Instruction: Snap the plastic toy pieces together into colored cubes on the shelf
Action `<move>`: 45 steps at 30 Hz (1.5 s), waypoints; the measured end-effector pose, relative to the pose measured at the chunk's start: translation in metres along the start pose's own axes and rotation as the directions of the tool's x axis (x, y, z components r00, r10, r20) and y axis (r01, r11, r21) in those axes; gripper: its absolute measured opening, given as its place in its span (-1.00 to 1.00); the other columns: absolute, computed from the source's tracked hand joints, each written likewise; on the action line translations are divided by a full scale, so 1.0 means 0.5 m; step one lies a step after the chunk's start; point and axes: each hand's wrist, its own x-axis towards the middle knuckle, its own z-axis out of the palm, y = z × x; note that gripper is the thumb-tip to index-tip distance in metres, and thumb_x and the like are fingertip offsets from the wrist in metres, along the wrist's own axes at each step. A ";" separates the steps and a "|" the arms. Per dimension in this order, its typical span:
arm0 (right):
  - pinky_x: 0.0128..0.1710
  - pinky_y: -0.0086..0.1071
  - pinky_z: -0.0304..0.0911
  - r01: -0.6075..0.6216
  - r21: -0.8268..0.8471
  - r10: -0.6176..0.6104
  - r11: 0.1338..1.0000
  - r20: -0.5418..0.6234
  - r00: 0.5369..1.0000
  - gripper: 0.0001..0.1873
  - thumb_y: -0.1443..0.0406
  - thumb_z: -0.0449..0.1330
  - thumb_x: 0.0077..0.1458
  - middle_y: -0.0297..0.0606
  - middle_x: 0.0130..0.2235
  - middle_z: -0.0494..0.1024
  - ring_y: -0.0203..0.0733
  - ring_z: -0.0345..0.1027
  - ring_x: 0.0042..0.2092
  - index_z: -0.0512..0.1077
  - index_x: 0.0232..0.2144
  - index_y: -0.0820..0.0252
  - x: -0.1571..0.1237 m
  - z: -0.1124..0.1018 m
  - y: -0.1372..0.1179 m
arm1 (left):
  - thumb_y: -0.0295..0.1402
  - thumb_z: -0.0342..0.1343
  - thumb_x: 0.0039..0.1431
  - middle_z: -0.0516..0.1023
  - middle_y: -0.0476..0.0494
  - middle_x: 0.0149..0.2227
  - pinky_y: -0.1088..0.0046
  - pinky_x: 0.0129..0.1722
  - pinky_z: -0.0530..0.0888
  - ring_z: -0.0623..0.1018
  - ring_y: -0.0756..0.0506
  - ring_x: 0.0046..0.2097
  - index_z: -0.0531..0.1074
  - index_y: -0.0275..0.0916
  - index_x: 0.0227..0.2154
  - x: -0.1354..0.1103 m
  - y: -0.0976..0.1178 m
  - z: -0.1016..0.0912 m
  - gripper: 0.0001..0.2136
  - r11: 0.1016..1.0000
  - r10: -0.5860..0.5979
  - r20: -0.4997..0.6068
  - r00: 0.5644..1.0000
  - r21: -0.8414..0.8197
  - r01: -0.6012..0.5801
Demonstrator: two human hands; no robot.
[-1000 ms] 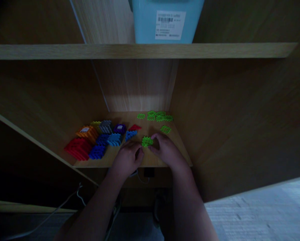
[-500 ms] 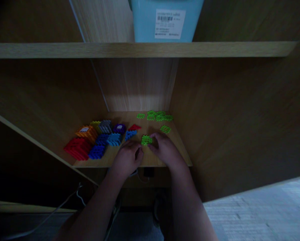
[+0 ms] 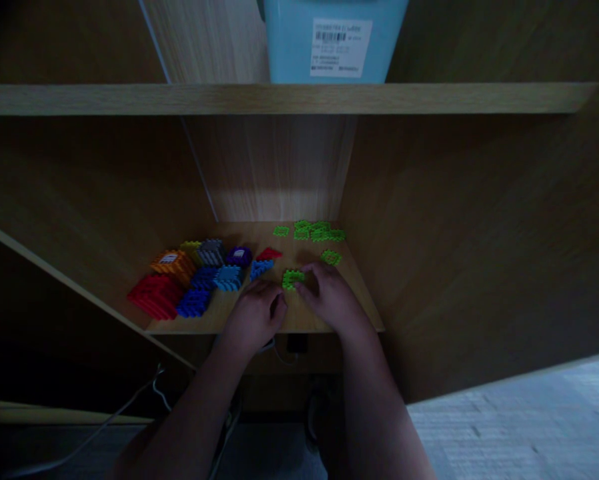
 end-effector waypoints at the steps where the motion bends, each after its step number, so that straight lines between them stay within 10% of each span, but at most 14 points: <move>1: 0.17 -0.04 0.39 -0.028 -0.062 0.026 0.998 -0.037 0.999 -0.70 0.14 0.20 0.39 -0.03 0.05 0.64 0.10 0.52 0.11 0.51 0.05 0.14 0.000 0.000 0.005 | -0.49 0.13 0.35 0.57 -0.19 -0.27 0.12 0.04 0.54 0.58 -0.25 -0.09 0.48 -0.21 -0.30 0.000 0.000 0.000 -0.90 1.000 -0.001 0.000 1.000 -0.003 0.001; 10: 0.13 0.01 0.32 -0.246 -0.467 0.217 0.849 -0.115 0.969 -0.68 0.29 0.08 0.37 0.11 0.01 0.66 0.19 0.48 0.05 0.61 -0.05 0.26 0.000 0.012 0.033 | -0.50 0.15 0.32 0.59 -0.19 -0.25 0.10 0.06 0.55 0.58 -0.26 -0.07 0.48 -0.19 -0.30 -0.004 -0.005 0.009 -0.91 0.999 -0.009 -0.020 1.000 -0.031 0.009; 24: 0.05 0.13 0.36 -0.309 -0.312 0.216 0.898 -0.300 0.929 -0.70 0.07 0.23 0.32 0.13 -0.17 0.61 0.22 0.49 -0.07 0.54 -0.18 0.19 -0.011 0.027 0.055 | -0.50 0.16 0.31 0.59 -0.17 -0.26 0.09 0.05 0.55 0.58 -0.25 -0.09 0.48 -0.18 -0.30 -0.002 -0.004 0.005 -0.90 1.000 -0.009 -0.021 1.000 -0.026 0.008; 32: -0.09 -0.05 0.45 -0.285 -0.103 0.260 0.953 -0.203 0.944 -0.75 0.09 0.29 0.27 -0.02 -0.14 0.66 0.11 0.57 -0.16 0.49 -0.13 0.12 0.003 -0.003 0.032 | -0.51 0.14 0.32 0.61 -0.18 -0.25 0.10 0.06 0.55 0.59 -0.25 -0.08 0.47 -0.18 -0.31 -0.002 -0.003 0.003 -0.88 0.999 -0.023 -0.043 0.999 -0.044 0.021; 38: 0.09 -0.12 0.44 -0.074 0.220 0.078 0.973 -0.009 0.997 -0.67 0.13 0.33 0.27 -0.20 0.02 0.64 -0.01 0.57 0.05 0.40 0.00 0.02 0.001 -0.011 0.010 | -0.52 0.13 0.31 0.59 -0.17 -0.28 0.14 0.01 0.56 0.59 -0.24 -0.12 0.46 -0.18 -0.33 0.002 -0.003 0.003 -0.87 0.998 -0.058 -0.059 0.997 -0.034 0.056; 45: 0.17 -0.10 0.41 -0.032 0.213 0.019 0.977 0.066 0.998 -0.72 0.22 0.28 0.31 -0.19 0.08 0.62 -0.02 0.52 0.13 0.39 0.04 0.00 0.000 -0.004 0.002 | -0.50 0.12 0.34 0.59 -0.18 -0.27 0.13 0.00 0.56 0.59 -0.24 -0.12 0.47 -0.19 -0.32 0.002 -0.005 0.006 -0.88 0.999 -0.050 -0.051 0.997 -0.009 0.050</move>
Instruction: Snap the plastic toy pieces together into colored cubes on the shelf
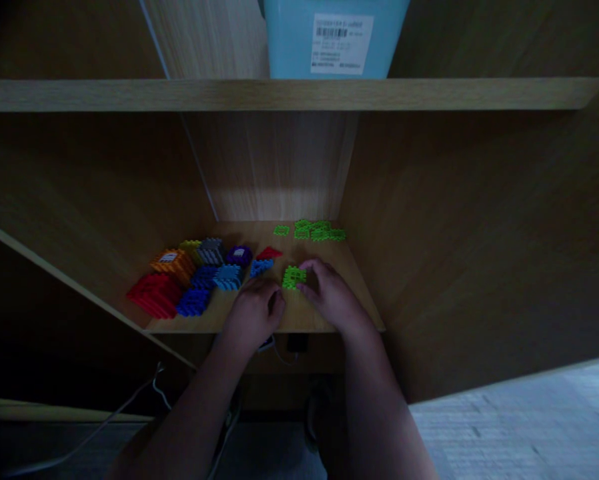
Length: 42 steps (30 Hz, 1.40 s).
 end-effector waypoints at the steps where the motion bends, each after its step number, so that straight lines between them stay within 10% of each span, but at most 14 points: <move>1: 0.18 -0.09 0.41 0.004 -0.010 -0.004 1.000 0.006 1.000 -0.72 0.23 0.28 0.32 -0.18 0.09 0.61 -0.02 0.52 0.14 0.39 0.05 0.01 0.001 0.000 -0.002 | -0.50 0.12 0.34 0.59 -0.18 -0.28 0.13 0.01 0.56 0.59 -0.25 -0.12 0.47 -0.19 -0.32 0.000 0.001 0.000 -0.88 1.000 0.003 0.001 1.000 0.004 -0.003; 42: 0.16 -0.07 0.39 0.060 -0.092 -0.052 0.994 0.086 0.995 -0.69 0.23 0.23 0.34 -0.13 0.09 0.61 0.04 0.51 0.14 0.38 0.10 0.04 0.006 0.006 -0.012 | -0.51 0.14 0.33 0.61 -0.19 -0.25 0.09 0.05 0.56 0.60 -0.25 -0.09 0.49 -0.19 -0.31 0.001 0.006 -0.002 -0.89 1.000 0.006 0.024 1.000 0.000 -0.006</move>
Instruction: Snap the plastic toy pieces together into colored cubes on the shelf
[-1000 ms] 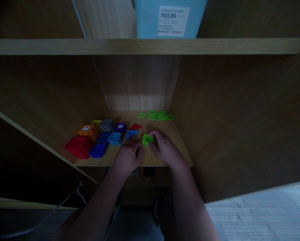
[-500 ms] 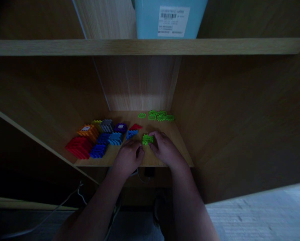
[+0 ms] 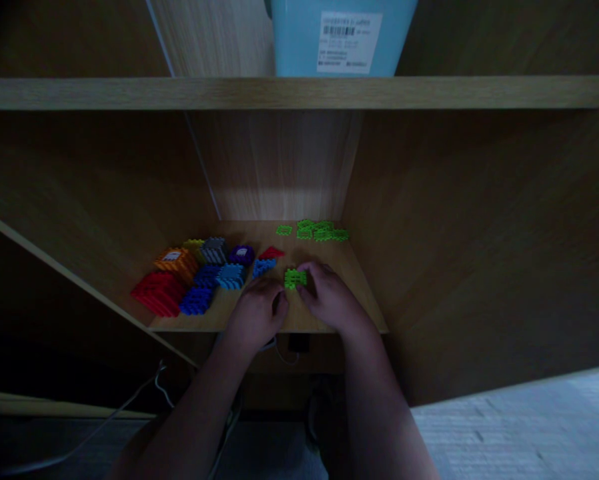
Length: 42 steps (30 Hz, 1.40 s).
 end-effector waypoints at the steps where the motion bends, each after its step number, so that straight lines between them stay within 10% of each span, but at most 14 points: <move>1: 0.17 -0.07 0.39 0.003 0.003 -0.003 1.000 -0.002 1.000 -0.68 0.23 0.23 0.34 -0.13 0.10 0.61 0.04 0.50 0.14 0.38 0.11 0.04 0.000 0.000 0.000 | -0.51 0.13 0.33 0.61 -0.19 -0.25 0.09 0.05 0.56 0.60 -0.25 -0.09 0.48 -0.19 -0.31 0.000 0.000 0.000 -0.89 1.000 0.001 -0.002 1.000 -0.002 -0.001; 42: 0.29 0.04 0.35 -0.038 -0.054 0.037 0.998 -0.018 0.999 -0.46 0.30 0.27 0.20 -0.05 0.21 0.54 0.10 0.44 0.25 0.34 0.21 0.08 -0.008 0.006 0.006 | -0.51 0.13 0.35 0.60 -0.20 -0.24 0.09 0.07 0.55 0.59 -0.26 -0.09 0.49 -0.22 -0.30 -0.003 0.001 -0.001 -0.90 1.000 0.011 0.007 1.000 -0.004 -0.011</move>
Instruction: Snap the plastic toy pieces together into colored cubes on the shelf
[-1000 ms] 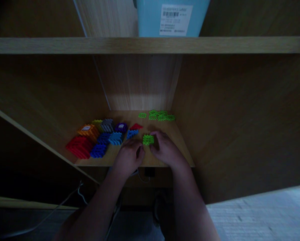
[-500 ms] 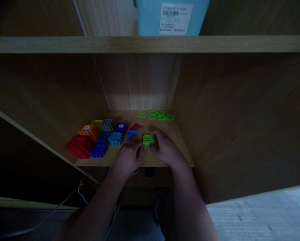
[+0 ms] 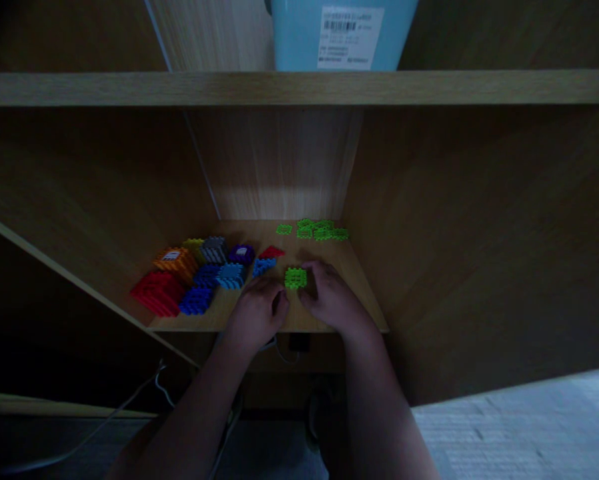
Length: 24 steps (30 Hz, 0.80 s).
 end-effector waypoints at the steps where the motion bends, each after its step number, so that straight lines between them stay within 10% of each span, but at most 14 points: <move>1: 0.29 0.05 0.35 -0.007 -0.008 0.007 1.000 0.006 1.000 -0.46 0.30 0.27 0.20 -0.04 0.22 0.54 0.11 0.43 0.26 0.33 0.22 0.09 -0.001 0.000 0.001 | -0.51 0.13 0.35 0.60 -0.20 -0.24 0.09 0.07 0.55 0.59 -0.26 -0.08 0.49 -0.22 -0.30 0.000 0.000 0.000 -0.90 1.000 0.001 -0.001 1.000 -0.003 -0.001; 24: 0.28 0.05 0.36 -0.030 -0.022 0.031 0.999 0.017 0.999 -0.48 0.28 0.25 0.22 -0.02 0.22 0.54 0.12 0.43 0.26 0.31 0.21 0.11 -0.002 -0.002 0.000 | -0.49 0.12 0.35 0.58 -0.18 -0.26 0.12 0.04 0.55 0.58 -0.24 -0.09 0.49 -0.20 -0.28 0.002 -0.001 -0.002 -0.90 1.000 0.020 0.015 1.000 0.011 -0.020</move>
